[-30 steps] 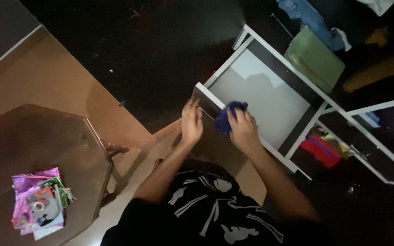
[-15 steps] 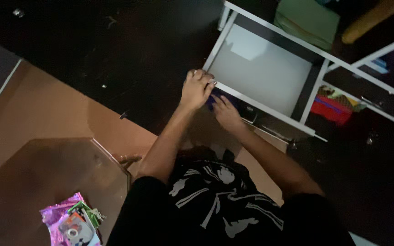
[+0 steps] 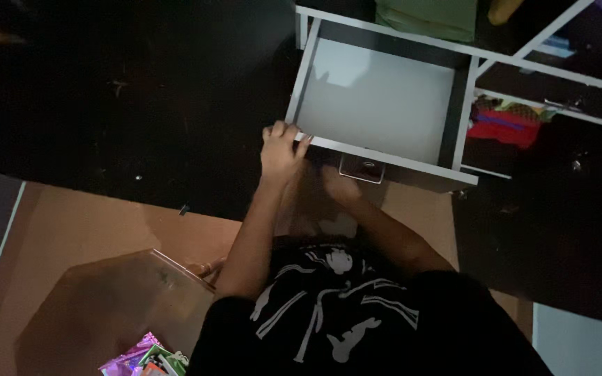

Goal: The person wipes the inside of a white drawer with a blue cloth, then places several small items into the drawer and closes it. They then pick up a plastic bag from a nearby table and place it on a shelf above the drawer.

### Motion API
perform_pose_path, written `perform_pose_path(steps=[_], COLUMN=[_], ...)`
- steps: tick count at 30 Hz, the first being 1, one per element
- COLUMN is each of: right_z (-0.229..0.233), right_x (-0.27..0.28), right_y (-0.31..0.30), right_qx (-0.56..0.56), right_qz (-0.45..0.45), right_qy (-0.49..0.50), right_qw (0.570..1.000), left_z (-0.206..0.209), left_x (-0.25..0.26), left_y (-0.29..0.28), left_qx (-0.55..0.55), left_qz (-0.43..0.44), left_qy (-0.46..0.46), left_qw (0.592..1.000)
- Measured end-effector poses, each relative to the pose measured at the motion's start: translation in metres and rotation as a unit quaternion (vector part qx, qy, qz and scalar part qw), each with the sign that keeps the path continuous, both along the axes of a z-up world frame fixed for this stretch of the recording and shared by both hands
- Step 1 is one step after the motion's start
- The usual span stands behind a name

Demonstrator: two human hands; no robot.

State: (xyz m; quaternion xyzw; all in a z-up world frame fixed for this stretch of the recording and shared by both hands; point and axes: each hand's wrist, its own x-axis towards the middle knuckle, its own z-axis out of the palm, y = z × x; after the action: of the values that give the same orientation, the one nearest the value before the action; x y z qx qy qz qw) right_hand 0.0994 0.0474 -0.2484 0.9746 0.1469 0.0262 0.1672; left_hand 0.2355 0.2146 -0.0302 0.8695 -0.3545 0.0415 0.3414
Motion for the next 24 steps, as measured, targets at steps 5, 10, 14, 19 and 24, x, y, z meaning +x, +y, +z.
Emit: perform_pose_path(steps=[5,10,14,19,24], right_z=[0.02,0.116,0.128,0.083,0.061], right_x=[-0.089,-0.103,-0.064,-0.054,-0.085], right_y=[-0.027,0.022,0.007,0.023,-0.012], right_qx=[0.312,0.277,0.109,0.073,0.129], right_qz=[-0.162,-0.122,-0.091,-0.093,-0.088], right_qy=[0.089,-0.149,-0.231,-0.185,-0.145], right_qw=[0.932,0.941,0.962,0.976,0.977], left_z=[-0.013,-0.025,-0.026,-0.017,-0.024], left_x=[0.0,0.0,0.001,-0.008,-0.007], left_y=[-0.003,-0.006,-0.002,0.0,-0.001], left_qx=[-0.023,-0.044,-0.016,-0.012,-0.007], left_qz=[0.008,0.02,0.018,0.027,0.037], left_qy=[-0.042,-0.11,-0.155,-0.09,-0.121], left_qw=[0.999,0.993,0.988,0.996,0.992])
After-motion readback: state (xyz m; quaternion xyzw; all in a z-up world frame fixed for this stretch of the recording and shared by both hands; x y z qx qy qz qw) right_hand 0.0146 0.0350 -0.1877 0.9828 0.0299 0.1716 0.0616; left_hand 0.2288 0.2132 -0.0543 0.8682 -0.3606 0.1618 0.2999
